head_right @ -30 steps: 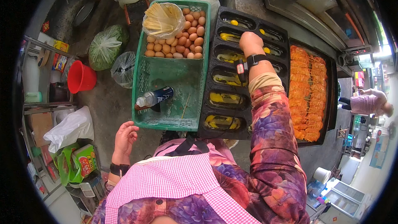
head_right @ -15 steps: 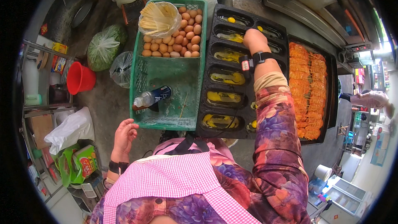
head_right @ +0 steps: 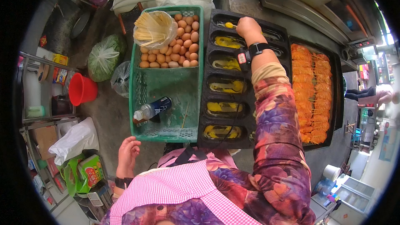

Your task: The person cracks eggs into a multi-cavity baking pan, whisks them with a wooden stick, and wipes the pan edges with a cloth. They then place the pan into an oven, remove a tray of baked items, and adjust skewered orange food items on a tray.

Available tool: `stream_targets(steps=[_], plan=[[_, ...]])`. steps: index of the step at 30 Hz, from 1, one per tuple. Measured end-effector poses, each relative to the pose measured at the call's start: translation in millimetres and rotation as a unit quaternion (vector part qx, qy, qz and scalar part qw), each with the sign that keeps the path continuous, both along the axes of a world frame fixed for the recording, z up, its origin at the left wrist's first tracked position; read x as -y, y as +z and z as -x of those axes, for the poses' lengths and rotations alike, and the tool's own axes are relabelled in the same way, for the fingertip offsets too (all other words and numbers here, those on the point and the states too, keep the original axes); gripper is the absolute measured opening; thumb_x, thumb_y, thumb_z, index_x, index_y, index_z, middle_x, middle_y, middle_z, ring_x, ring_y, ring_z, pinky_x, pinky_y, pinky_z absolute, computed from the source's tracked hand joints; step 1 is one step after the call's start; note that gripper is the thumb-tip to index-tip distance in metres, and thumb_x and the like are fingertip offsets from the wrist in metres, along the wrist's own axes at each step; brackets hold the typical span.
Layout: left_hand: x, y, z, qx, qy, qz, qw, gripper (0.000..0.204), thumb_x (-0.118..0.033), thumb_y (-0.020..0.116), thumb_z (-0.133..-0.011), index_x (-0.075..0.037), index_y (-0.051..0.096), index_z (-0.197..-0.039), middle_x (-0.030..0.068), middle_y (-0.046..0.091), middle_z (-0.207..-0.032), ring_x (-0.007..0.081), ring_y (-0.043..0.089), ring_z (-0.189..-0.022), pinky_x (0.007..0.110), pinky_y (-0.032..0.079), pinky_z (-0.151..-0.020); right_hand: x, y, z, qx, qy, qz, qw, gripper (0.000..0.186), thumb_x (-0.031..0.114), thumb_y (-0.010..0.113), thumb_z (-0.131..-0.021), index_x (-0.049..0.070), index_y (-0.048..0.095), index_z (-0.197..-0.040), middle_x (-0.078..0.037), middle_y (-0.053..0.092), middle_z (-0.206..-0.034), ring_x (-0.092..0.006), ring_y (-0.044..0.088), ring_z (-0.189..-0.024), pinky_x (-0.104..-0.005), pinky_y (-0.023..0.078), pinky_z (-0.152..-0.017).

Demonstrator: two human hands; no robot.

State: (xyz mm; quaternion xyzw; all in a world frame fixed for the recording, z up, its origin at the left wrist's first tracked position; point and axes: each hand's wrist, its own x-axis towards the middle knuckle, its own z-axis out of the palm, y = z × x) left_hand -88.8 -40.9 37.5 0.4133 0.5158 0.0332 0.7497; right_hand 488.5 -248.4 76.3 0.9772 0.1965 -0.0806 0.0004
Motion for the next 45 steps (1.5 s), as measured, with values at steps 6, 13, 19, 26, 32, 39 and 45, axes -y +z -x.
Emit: stream_targets(steps=[6,13,19,26,32,39,45], plan=[[5.1,-0.9,10.4,-0.034,0.032,0.001,0.999,0.02,-0.007,0.049,-0.089,-0.004,0.051,-0.109,0.0087,0.064,-0.085,0.0107,0.057,-0.059,0.022,0.046,-0.052,-8.9,-12.4,-9.4,-0.027,-0.022,0.066,0.997,0.026,0.017,0.058,-0.082,0.009,0.068,-0.105,-0.017,0.063,-0.113,-0.0325,0.059,-0.107,-0.0381,0.048,-0.089],[8.8,-2.2,-1.2,-0.023,0.02,0.006,1.0,0.022,-0.009,0.053,-0.088,-0.003,0.05,-0.11,0.0096,0.065,-0.086,0.0104,0.057,-0.058,0.021,0.045,-0.051,-7.0,-6.8,-17.0,-0.056,0.081,0.079,0.992,0.028,0.02,0.059,-0.082,0.007,0.068,-0.106,-0.017,0.063,-0.113,-0.0327,0.059,-0.108,-0.0388,0.048,-0.089],[8.7,-1.9,-8.1,-0.015,0.013,0.008,1.0,0.022,-0.009,0.052,-0.088,-0.003,0.05,-0.11,0.0101,0.065,-0.086,0.0106,0.057,-0.059,0.021,0.046,-0.052,-2.4,-2.6,-20.9,-0.058,-0.024,0.102,0.993,0.028,0.019,0.058,-0.083,0.007,0.068,-0.106,-0.016,0.063,-0.114,-0.0332,0.059,-0.107,-0.0388,0.049,-0.088],[9.6,-4.3,-12.9,-0.02,-0.005,0.005,1.0,0.019,-0.008,0.051,-0.09,-0.003,0.051,-0.108,0.0098,0.065,-0.086,0.0112,0.058,-0.058,0.021,0.047,-0.051,23.9,-1.1,-21.3,-0.036,-0.139,0.093,0.985,0.027,0.014,0.057,-0.082,0.008,0.068,-0.107,-0.016,0.062,-0.115,-0.0335,0.059,-0.108,-0.0396,0.048,-0.089],[13.3,-3.3,-20.4,-0.022,-0.026,0.009,0.999,0.02,-0.008,0.051,-0.089,-0.003,0.05,-0.109,0.0101,0.065,-0.086,0.0112,0.057,-0.059,0.022,0.046,-0.052,51.6,-10.0,-38.6,0.036,0.033,-0.076,0.996,0.024,0.022,0.059,-0.073,0.008,0.072,-0.088,-0.017,0.067,-0.087,-0.0322,0.065,-0.082,-0.0364,0.051,-0.077],[16.2,-4.7,-23.0,-0.034,-0.03,0.009,0.999,0.019,-0.008,0.05,-0.089,-0.003,0.051,-0.108,0.0105,0.064,-0.085,0.0122,0.056,-0.058,0.022,0.046,-0.052,124.5,-5.8,-49.1,0.02,-0.095,-0.029,0.995,0.026,0.018,0.055,-0.077,0.008,0.071,-0.096,-0.018,0.065,-0.102,-0.0347,0.062,-0.097,-0.039,0.05,-0.083],[17.9,-3.8,-24.3,-0.032,-0.031,0.01,0.999,0.02,-0.006,0.05,-0.089,-0.002,0.05,-0.108,0.011,0.064,-0.084,0.0123,0.057,-0.058,0.022,0.046,-0.051,130.1,-19.2,-53.3,0.038,-0.083,0.035,0.995,0.026,0.016,0.057,-0.082,0.006,0.069,-0.103,-0.017,0.063,-0.112,-0.0336,0.06,-0.107,-0.04,0.049,-0.086]])
